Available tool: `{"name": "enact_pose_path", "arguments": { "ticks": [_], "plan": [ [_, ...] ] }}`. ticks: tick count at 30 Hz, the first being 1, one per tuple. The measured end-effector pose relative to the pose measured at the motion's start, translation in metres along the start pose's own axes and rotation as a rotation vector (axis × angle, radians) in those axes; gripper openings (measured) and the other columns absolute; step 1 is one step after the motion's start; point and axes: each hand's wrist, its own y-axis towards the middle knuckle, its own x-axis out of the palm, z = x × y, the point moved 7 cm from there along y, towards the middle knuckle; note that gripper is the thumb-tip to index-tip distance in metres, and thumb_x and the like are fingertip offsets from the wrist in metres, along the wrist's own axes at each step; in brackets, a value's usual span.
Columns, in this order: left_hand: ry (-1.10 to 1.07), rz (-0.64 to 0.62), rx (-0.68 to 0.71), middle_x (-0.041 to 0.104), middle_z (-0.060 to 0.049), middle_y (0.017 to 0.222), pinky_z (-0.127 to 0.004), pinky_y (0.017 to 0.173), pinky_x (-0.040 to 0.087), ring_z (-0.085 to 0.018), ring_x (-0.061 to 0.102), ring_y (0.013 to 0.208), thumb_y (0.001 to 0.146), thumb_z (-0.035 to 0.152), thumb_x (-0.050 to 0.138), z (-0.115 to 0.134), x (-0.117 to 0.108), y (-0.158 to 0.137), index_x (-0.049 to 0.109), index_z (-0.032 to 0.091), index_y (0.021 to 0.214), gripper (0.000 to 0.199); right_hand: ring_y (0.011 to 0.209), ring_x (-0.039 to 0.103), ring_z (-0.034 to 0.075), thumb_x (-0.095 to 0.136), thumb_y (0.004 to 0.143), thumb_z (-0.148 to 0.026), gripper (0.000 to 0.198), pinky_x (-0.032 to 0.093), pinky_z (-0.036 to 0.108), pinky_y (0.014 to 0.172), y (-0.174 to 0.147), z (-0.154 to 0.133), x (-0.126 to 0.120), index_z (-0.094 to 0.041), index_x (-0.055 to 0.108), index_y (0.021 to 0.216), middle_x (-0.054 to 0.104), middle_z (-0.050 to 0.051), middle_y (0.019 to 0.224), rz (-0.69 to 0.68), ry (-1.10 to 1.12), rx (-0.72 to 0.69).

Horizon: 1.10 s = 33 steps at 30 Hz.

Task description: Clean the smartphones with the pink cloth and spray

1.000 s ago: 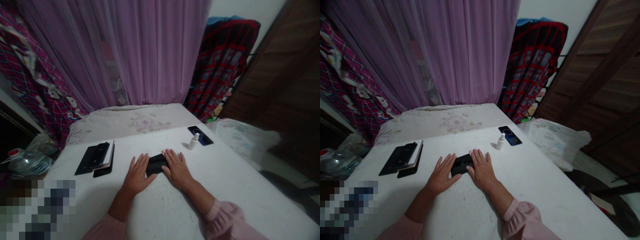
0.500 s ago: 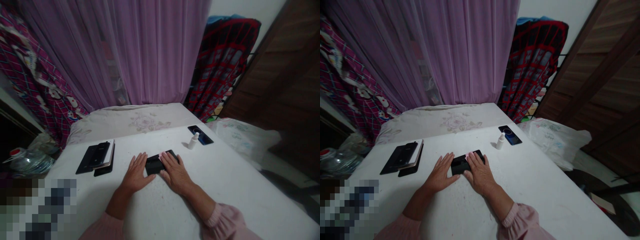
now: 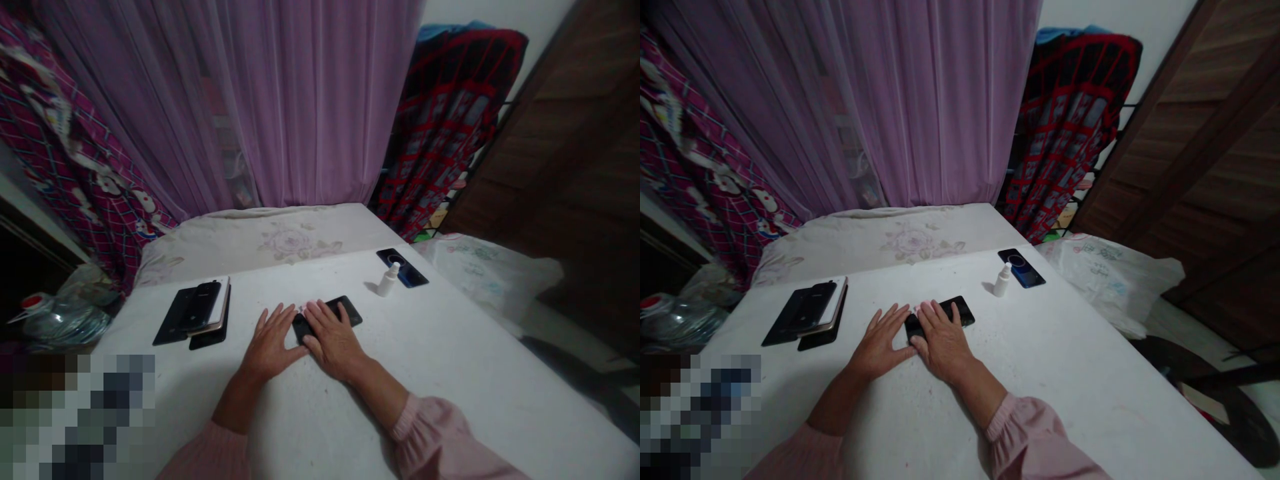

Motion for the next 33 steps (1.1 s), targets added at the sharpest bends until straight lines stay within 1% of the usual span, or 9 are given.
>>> {"name": "enact_pose_path", "arguments": {
  "ticks": [3, 6, 12, 15, 21, 24, 26, 31, 33],
  "plan": [
    [0.008, 0.014, 0.006, 0.044, -0.007, 0.148, -0.051, 0.116, 0.02, -0.028, 0.032, 0.14, 0.083, 0.057, 0.058, 0.0, -0.001, -0.001, 0.04, 0.025, 0.142, 0.069, 0.141, 0.028, 0.029, 0.033, 0.097, -0.049, 0.057, 0.013, 0.06, 0.113, -0.005, -0.011, -0.001, -0.021, 0.032, 0.147, 0.037, 0.011, 0.151, -0.023, 0.035, -0.068],
    [0.008, 0.0, -0.009, 0.044, -0.008, 0.147, -0.051, 0.117, 0.019, -0.028, 0.032, 0.14, 0.083, 0.059, 0.058, 0.0, -0.001, 0.0, 0.042, 0.023, 0.14, 0.07, 0.141, 0.028, 0.028, 0.033, 0.097, -0.05, 0.057, 0.013, 0.06, 0.113, -0.013, -0.006, -0.004, -0.023, 0.033, 0.147, 0.036, 0.009, 0.151, -0.036, 0.02, -0.076],
    [-0.007, -0.012, -0.019, 0.045, -0.008, 0.147, -0.051, 0.117, 0.018, -0.028, 0.032, 0.14, 0.08, 0.063, 0.06, 0.001, -0.002, 0.001, 0.043, 0.023, 0.139, 0.073, 0.141, 0.029, 0.03, 0.033, 0.098, -0.038, 0.049, 0.016, 0.062, 0.11, -0.018, 0.037, -0.013, -0.02, 0.038, 0.144, 0.036, 0.01, 0.151, 0.023, -0.095, 0.195],
    [-0.011, -0.017, -0.014, 0.044, -0.008, 0.147, -0.052, 0.116, 0.018, -0.029, 0.032, 0.14, 0.08, 0.063, 0.06, 0.001, -0.001, 0.001, 0.043, 0.023, 0.139, 0.074, 0.14, 0.029, 0.031, 0.035, 0.098, -0.038, 0.051, 0.015, 0.063, 0.11, -0.011, 0.039, -0.013, -0.018, 0.038, 0.144, 0.037, 0.011, 0.151, 0.03, -0.093, 0.243],
    [-0.011, -0.004, -0.013, 0.045, -0.008, 0.146, -0.052, 0.117, 0.017, -0.029, 0.032, 0.14, 0.078, 0.062, 0.062, 0.001, -0.001, 0.0, 0.042, 0.024, 0.14, 0.076, 0.142, 0.026, 0.028, 0.034, 0.098, -0.045, 0.055, 0.01, 0.061, 0.113, 0.0, 0.0, -0.004, -0.018, 0.034, 0.146, 0.034, 0.009, 0.152, -0.033, 0.043, 0.045],
    [-0.016, -0.015, -0.021, 0.045, -0.008, 0.147, -0.052, 0.117, 0.017, -0.028, 0.032, 0.14, 0.079, 0.061, 0.062, 0.001, -0.001, 0.0, 0.042, 0.024, 0.14, 0.075, 0.142, 0.026, 0.028, 0.034, 0.098, -0.046, 0.055, 0.01, 0.061, 0.114, -0.004, -0.006, -0.004, -0.02, 0.034, 0.146, 0.034, 0.008, 0.152, -0.045, 0.06, -0.009],
    [-0.023, -0.033, -0.03, 0.045, -0.008, 0.147, -0.052, 0.117, 0.016, -0.029, 0.032, 0.14, 0.078, 0.061, 0.063, 0.001, -0.001, 0.001, 0.042, 0.022, 0.14, 0.076, 0.142, 0.027, 0.028, 0.034, 0.098, -0.045, 0.053, 0.011, 0.06, 0.113, -0.007, 0.002, -0.007, -0.022, 0.035, 0.146, 0.035, 0.009, 0.152, -0.038, 0.04, 0.015],
    [-0.034, -0.048, -0.042, 0.044, -0.008, 0.147, -0.052, 0.117, 0.016, -0.028, 0.031, 0.141, 0.077, 0.06, 0.064, 0.001, -0.003, 0.002, 0.043, 0.023, 0.138, 0.075, 0.141, 0.029, 0.03, 0.033, 0.099, -0.038, 0.05, 0.017, 0.062, 0.111, -0.011, 0.041, -0.016, -0.02, 0.035, 0.146, 0.035, 0.01, 0.152, 0.006, -0.083, 0.214],
    [-0.033, -0.042, -0.038, 0.044, -0.008, 0.147, -0.052, 0.117, 0.016, -0.028, 0.031, 0.141, 0.077, 0.06, 0.064, 0.001, -0.003, 0.002, 0.043, 0.023, 0.138, 0.074, 0.14, 0.03, 0.03, 0.034, 0.098, -0.037, 0.05, 0.018, 0.063, 0.11, -0.013, 0.048, -0.017, -0.02, 0.036, 0.145, 0.035, 0.01, 0.152, 0.011, -0.119, 0.249]
  ]
}}
